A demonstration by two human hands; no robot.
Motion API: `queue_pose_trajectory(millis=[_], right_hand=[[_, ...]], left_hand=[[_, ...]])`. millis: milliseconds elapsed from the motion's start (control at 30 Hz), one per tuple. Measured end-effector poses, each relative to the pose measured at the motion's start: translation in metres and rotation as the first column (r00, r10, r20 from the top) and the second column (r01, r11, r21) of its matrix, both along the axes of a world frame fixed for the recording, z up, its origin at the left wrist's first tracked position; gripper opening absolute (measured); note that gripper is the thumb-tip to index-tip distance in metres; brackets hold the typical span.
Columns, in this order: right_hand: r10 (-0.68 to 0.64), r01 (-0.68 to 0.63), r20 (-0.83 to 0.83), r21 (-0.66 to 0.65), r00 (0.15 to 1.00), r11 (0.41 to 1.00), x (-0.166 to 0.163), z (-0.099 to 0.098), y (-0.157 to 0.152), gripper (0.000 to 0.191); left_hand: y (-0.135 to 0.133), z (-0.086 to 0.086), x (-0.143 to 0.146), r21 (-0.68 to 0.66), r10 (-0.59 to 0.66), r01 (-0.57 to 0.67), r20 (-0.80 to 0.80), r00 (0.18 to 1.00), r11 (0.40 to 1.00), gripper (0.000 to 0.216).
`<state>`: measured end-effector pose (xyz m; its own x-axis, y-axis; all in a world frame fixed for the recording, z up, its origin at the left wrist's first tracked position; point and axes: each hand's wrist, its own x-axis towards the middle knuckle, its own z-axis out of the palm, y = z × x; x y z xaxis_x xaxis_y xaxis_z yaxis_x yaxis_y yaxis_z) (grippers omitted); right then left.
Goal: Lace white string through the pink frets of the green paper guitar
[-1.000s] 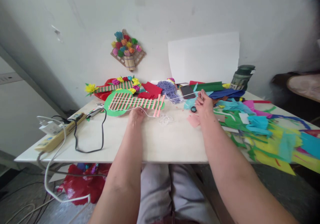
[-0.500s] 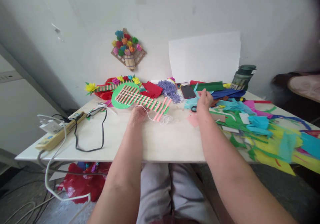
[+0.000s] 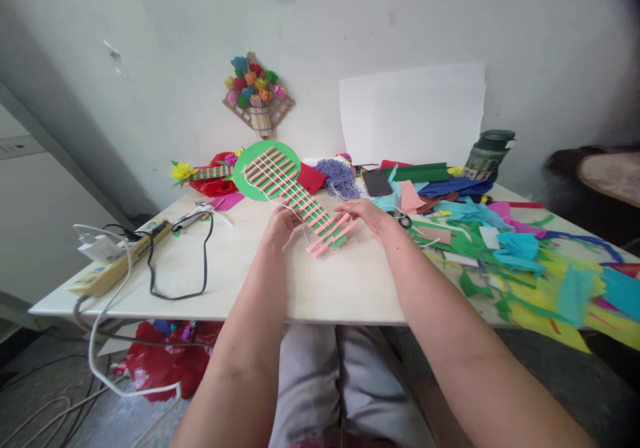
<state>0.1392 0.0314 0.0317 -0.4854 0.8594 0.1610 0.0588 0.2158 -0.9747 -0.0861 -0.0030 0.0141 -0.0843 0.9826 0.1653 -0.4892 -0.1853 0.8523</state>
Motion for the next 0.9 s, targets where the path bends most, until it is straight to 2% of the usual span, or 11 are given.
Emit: queue_pose_trajectory(millis=[167,300,600,733,900], right_hand=[[0.091,-0.091,0.034,0.005,0.995,0.996,-0.002,0.002,-0.001,0.029],[0.124,-0.123,0.027,-0.021,0.992,0.992,-0.006,0.0,-0.001,0.026],[0.243,-0.243,-0.009,-0.11,0.97,0.964,-0.012,-0.002,-0.004,0.023],[0.206,-0.212,-0.058,-0.128,0.977,0.969,-0.016,-0.002,-0.005,0.018],[0.128,-0.139,-0.089,-0.134,0.988,0.981,-0.02,-0.003,-0.007,0.015]], left_hand=[[-0.002,0.0,0.003,0.087,-0.085,0.095,-0.109,0.99,0.992,0.035],[-0.001,-0.001,0.005,0.071,-0.134,0.146,-0.151,0.979,0.987,0.039],[-0.005,0.001,0.01,0.065,-0.164,0.176,-0.157,0.974,0.982,0.045],[-0.007,0.003,0.012,0.054,-0.195,0.201,-0.095,0.976,0.978,0.042],[-0.012,0.01,0.014,-0.041,-0.248,0.247,-0.019,0.969,0.968,0.03]])
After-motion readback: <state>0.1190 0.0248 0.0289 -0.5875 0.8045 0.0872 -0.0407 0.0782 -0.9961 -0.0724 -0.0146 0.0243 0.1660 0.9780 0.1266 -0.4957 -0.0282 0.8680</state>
